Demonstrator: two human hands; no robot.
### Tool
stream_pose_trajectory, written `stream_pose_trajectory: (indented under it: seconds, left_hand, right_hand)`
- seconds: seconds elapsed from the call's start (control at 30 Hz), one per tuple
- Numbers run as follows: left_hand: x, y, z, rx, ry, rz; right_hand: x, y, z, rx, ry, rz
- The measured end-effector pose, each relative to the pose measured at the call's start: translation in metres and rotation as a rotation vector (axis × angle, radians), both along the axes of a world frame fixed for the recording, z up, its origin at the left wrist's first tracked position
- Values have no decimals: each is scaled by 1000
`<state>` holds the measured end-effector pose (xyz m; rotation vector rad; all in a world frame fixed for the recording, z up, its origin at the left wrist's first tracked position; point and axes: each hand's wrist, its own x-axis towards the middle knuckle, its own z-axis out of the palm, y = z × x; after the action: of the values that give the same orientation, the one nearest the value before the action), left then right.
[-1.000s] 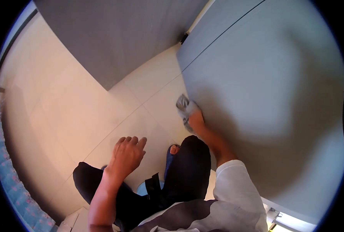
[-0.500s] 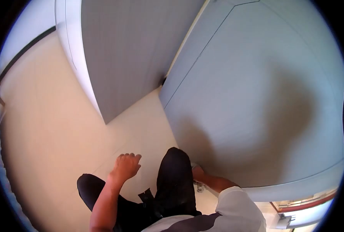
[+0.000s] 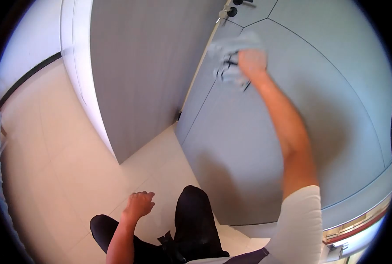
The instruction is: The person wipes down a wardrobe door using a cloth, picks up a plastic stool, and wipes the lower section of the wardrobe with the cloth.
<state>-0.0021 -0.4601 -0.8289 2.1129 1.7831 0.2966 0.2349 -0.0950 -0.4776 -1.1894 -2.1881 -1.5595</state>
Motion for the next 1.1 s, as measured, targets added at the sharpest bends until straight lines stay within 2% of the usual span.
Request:
stream_pose_trajectory:
  seconds: [0.07, 0.17, 0.23, 0.27, 0.33, 0.4, 0.47, 0.53, 0.6, 0.63, 0.67, 0.7, 0.73, 0.77, 0.83, 0.9, 0.97, 1.1]
  left_hand:
    - [5, 4, 3, -45, 21, -32]
    - [7, 15, 2, -42, 20, -61]
    - [4, 19, -5, -38, 4, -73]
    - [2, 22, -8, -32, 3, -74]
    - [3, 28, -10, -36, 10, -72]
    - [7, 32, -7, -46, 18, -72]
    - [9, 38, -5, 24, -11, -60]
    - [7, 46, -3, -99, -17, -73]
    - [2, 53, -3, -227, -31, -76]
    - [8, 64, 21, -246, -40, -77]
    - [27, 75, 75, -263, -37, -71]
    - [39, 80, 105, -283, -37, -58]
    - [44, 91, 131, -303, -55, -40]
    - [46, 99, 152, -313, -77, -20]
    - [53, 106, 198, -241, -106, 34]
    - [55, 124, 233, -176, -121, 85]
    - [54, 133, 268, -168, -134, 122]
    - [51, 134, 311, -180, -170, 154]
  right_hand:
    - [3, 30, 38, 123, 10, 50]
    - [-16, 50, 58, 148, -55, 80]
    - [-41, 58, 61, 150, -137, -99]
    - [-48, 71, 55, 137, -142, -100]
    - [-60, 88, 35, 190, -137, -165]
    - [-59, 96, 16, 108, -100, -210]
    - [-60, 99, -6, -42, -321, -300]
    - [-57, 120, -58, -54, -368, -316]
    - [-63, 145, -110, -103, -203, -196]
    - [-71, 148, -110, -128, -255, -255]
    - [-60, 171, -88, -170, -257, -233]
    - [-52, 183, -84, -173, -229, -184]
    - [-50, 203, -90, -183, -202, -133]
    - [-55, 217, -93, -88, -288, -101]
    - [-53, 251, -108, -180, -376, 43]
    - [-83, 221, -79, -704, -692, -378]
    - [-76, 244, -103, -622, -765, -280]
    - [-79, 233, -107, -612, -789, -206]
